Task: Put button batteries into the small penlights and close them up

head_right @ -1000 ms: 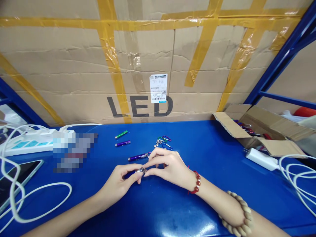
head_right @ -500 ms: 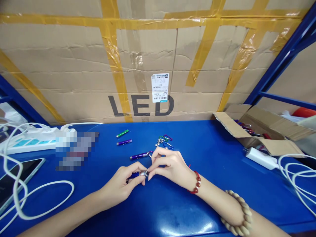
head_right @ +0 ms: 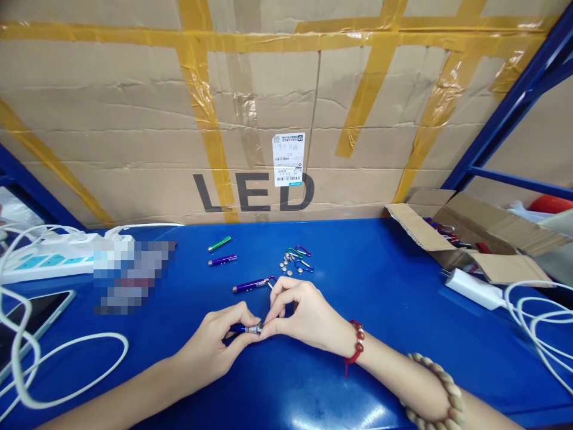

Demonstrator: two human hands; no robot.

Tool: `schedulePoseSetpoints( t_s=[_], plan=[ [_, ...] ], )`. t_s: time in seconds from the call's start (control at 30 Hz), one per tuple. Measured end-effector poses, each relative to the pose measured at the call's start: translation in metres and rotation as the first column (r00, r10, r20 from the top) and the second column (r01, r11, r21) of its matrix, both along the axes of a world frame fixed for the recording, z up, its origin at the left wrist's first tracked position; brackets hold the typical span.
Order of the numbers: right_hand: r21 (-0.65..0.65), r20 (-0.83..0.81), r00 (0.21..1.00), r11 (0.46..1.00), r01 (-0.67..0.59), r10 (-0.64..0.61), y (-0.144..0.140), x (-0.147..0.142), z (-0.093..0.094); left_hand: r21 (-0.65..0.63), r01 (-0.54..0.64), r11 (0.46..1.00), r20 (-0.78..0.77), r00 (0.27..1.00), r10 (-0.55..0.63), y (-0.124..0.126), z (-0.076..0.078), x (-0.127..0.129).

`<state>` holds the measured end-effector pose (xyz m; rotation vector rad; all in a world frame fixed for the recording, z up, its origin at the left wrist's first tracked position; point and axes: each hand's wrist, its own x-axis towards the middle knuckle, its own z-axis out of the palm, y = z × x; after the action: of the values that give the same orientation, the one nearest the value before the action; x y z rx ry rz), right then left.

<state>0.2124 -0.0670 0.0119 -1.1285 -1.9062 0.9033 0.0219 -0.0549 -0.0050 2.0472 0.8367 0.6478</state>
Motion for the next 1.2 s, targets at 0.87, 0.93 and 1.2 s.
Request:
schedulePoseSetpoints(
  t_s=[0.87, 0.93, 1.2],
  plan=[
    [-0.164, -0.065, 0.996, 0.985, 0.045, -0.056, 0.004, 0.000, -0.002, 0.045, -0.079, 0.996, -0.009, 0.997, 0.080, -0.001, 0.001, 0.002],
    [-0.119, -0.053, 0.997, 0.991, 0.057, -0.064, 0.004, 0.001, 0.000, 0.000, -0.072, 0.997, 0.006, 0.997, 0.072, -0.002, 0.004, 0.004],
    [0.322, -0.012, 1.000, 0.947, -0.012, 0.017, 0.002, 0.007, 0.004, -0.165, -0.061, 0.984, 0.050, 0.996, 0.070, -0.003, 0.013, 0.008]
  ],
)
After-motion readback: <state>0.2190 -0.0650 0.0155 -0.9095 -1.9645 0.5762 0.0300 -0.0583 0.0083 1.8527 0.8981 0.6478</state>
